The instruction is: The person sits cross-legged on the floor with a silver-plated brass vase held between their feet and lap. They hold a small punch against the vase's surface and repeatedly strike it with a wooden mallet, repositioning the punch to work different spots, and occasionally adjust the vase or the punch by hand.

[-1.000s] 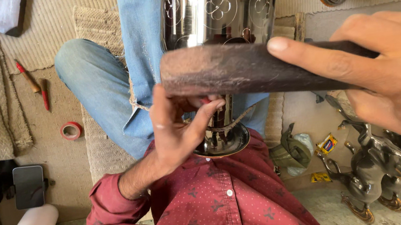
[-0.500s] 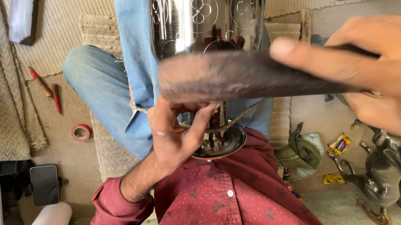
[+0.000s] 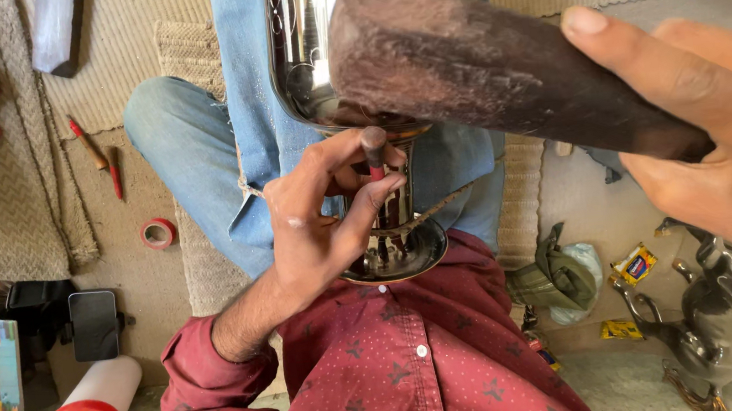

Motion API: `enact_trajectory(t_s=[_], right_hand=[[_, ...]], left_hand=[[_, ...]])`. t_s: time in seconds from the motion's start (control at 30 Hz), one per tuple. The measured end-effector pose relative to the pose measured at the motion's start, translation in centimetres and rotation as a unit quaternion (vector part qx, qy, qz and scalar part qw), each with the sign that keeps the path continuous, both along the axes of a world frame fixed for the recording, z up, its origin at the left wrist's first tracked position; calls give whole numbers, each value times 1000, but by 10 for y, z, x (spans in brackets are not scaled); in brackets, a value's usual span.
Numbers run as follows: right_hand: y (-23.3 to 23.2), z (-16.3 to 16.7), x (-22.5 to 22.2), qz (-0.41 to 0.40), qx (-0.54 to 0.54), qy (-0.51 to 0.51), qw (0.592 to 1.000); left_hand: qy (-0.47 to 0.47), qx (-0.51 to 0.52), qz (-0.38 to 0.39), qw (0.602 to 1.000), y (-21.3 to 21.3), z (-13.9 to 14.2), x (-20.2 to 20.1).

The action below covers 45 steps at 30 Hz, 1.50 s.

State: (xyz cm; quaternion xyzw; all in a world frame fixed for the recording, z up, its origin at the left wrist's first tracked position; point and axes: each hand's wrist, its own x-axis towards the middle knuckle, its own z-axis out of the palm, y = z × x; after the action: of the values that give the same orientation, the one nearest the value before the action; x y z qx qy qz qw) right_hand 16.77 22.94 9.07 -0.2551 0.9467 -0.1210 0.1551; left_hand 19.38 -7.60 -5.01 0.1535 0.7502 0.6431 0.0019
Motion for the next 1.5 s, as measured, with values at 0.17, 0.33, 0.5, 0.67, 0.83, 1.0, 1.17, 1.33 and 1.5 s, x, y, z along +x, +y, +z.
enact_trajectory(t_s=[0.17,0.33,0.5,0.67,0.83,1.0,1.17,1.33,1.5], right_hand=[[9,-8,15,-83,-24,-45,995],[-15,-8,24,-174,-165,6,971],[-4,-6,23,-55,-42,17,997],[23,-48,69,-103,10,70,992],[41,-94,115,-167,-136,121,969],[26,-126,150,-269,-259,83,924],[16,-145,167,-293,-245,142,913],[2,-158,178,-296,-275,202,892],[-1,-153,195,-371,-320,161,857]], left_hand=[[-14,10,-50,999,-1,7,-3],[18,11,-82,996,0,14,-6],[42,-55,-118,991,-1,20,-15],[65,-73,-190,977,0,23,-26],[105,-80,-290,948,-1,22,-38],[102,-40,-401,910,-1,19,-57],[141,-27,-470,871,7,20,-70],[153,-25,-490,858,8,23,-74],[131,-40,-540,830,7,21,-78]])
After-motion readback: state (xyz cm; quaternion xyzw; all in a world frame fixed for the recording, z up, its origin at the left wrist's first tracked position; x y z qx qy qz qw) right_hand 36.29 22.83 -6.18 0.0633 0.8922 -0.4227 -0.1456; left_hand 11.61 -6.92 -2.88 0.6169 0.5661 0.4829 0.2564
